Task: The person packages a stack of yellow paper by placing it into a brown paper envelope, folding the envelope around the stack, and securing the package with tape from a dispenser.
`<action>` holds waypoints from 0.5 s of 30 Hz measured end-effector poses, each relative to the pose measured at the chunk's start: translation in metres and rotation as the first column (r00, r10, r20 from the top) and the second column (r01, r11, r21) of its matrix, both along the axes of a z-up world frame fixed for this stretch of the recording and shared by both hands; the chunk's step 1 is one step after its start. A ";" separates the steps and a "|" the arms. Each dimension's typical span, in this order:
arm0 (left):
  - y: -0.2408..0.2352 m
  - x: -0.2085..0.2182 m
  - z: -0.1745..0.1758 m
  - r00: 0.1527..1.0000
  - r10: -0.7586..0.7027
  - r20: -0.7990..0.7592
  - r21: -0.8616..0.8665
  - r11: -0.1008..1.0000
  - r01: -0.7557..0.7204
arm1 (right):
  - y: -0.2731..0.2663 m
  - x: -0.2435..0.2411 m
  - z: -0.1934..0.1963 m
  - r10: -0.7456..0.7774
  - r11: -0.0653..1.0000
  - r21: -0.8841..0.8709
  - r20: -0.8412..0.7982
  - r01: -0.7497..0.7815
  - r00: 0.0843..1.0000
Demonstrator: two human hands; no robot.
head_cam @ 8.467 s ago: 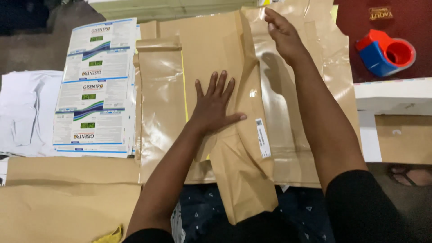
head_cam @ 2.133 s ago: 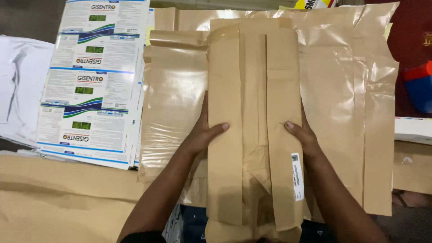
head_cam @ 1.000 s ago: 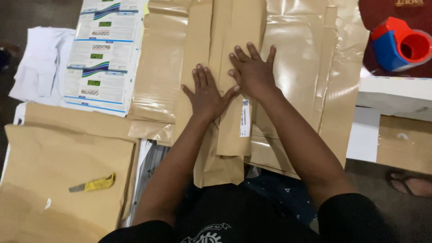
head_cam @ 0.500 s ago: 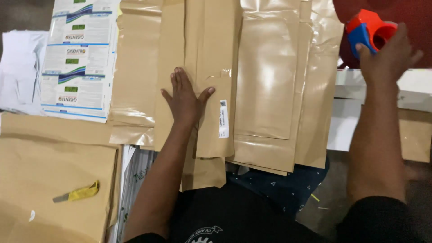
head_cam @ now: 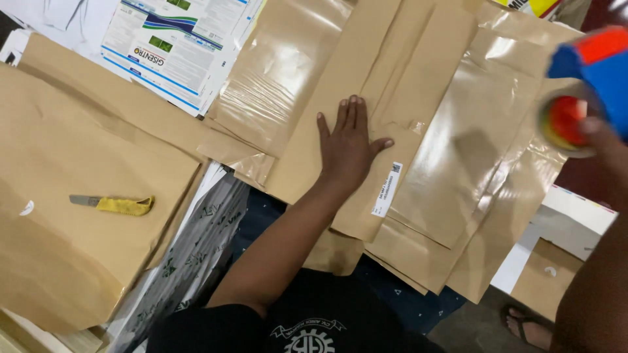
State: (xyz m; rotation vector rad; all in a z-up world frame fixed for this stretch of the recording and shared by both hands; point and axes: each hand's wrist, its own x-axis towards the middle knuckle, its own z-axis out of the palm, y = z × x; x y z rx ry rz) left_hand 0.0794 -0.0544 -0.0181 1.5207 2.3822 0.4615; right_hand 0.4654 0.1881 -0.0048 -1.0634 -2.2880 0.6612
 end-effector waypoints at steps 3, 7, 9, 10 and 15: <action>0.000 -0.001 -0.001 1.000 -0.016 -0.004 0.027 0.999 0.017 | -0.070 -0.150 0.081 0.188 0.971 -0.117 -0.148 -0.206 0.971; -0.003 0.003 0.002 0.999 -0.013 -0.041 0.081 0.997 0.016 | -0.044 -0.226 0.038 -0.098 0.425 -0.787 -0.531 -0.448 0.841; -0.003 0.002 0.004 0.999 0.011 -0.045 0.093 0.996 -0.006 | -0.034 -0.250 0.020 -0.177 0.303 -0.832 -0.528 -0.464 0.831; -0.003 0.002 0.003 0.999 0.003 -0.045 0.098 0.995 0.002 | -0.032 -0.261 0.019 -0.210 0.260 -0.834 -0.540 -0.486 0.815; -0.003 0.001 0.002 0.999 -0.030 -0.038 0.107 0.994 0.034 | -0.032 -0.287 0.026 -0.207 0.244 -0.809 -0.582 -0.534 0.787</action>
